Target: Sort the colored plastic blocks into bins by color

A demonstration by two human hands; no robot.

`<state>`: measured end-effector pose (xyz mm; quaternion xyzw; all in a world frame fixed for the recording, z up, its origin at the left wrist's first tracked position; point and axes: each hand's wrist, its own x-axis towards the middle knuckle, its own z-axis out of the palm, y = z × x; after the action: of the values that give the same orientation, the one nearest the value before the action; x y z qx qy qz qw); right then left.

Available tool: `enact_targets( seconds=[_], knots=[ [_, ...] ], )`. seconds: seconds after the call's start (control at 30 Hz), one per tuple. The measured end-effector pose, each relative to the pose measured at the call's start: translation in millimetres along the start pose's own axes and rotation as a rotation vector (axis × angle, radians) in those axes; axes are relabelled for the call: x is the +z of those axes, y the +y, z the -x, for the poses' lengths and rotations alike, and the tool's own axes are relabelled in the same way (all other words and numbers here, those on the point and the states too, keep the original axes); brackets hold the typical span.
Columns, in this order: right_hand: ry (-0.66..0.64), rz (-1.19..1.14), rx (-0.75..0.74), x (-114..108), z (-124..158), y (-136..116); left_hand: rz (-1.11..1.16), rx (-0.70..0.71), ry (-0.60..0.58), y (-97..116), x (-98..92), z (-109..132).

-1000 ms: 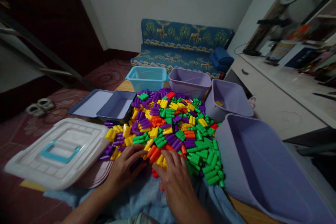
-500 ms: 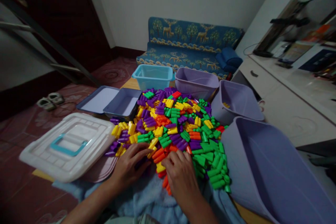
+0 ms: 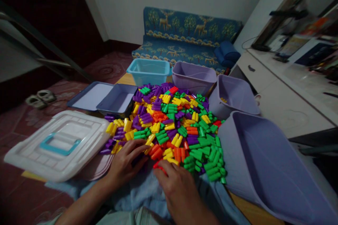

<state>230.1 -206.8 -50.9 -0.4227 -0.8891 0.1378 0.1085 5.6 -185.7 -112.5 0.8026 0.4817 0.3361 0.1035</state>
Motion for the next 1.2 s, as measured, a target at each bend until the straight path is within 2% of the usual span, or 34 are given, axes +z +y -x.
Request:
enact_targets(
  seconds=[0.1, 0.23, 0.53, 0.63, 0.73, 0.83, 0.9, 1.03, 1.13, 1.2],
  knots=[
    [-0.124, 0.264, 0.05, 19.5, 3.5, -7.7, -0.002, -0.008, 0.003, -0.5, 0.9, 0.8],
    [-0.154, 0.499, 0.053, 32.0, -5.4, -11.6, -0.002, -0.007, 0.003, -1.9, 2.7, 2.0],
    [-0.165, 0.493, 0.19, 34.6, -12.8, -20.5, -0.003, -0.004, 0.005, 1.0, -0.3, 0.2],
    [-0.143, 0.359, 0.193, 29.7, -12.0, -18.9, 0.003, -0.006, 0.002, -0.3, 0.3, 0.7],
    [-0.007, 0.083, 0.164, 16.6, -15.7, -15.5, 0.01, -0.017, -0.019, -1.8, 1.4, 1.2],
    [0.251, -0.14, 0.17, 1.3, -32.6, -3.3, 0.028, -0.019, -0.051, 0.4, 0.0, -0.7],
    [0.415, -0.207, 0.229, -5.4, -49.9, 12.8, 0.044, -0.02, -0.062, 4.6, -3.0, -4.0],
    [0.635, -0.212, 0.379, -8.4, -79.9, 48.7, 0.095, -0.051, -0.059, 14.4, -10.8, -15.5],
    [0.737, -0.268, 0.383, -8.6, -89.1, 53.0, 0.203, -0.108, -0.028, 18.5, -15.5, -30.2],
    [0.716, -0.365, 0.334, -8.8, -91.3, 43.1, 0.344, -0.191, 0.014, 19.8, -17.4, -43.2]
  ],
)
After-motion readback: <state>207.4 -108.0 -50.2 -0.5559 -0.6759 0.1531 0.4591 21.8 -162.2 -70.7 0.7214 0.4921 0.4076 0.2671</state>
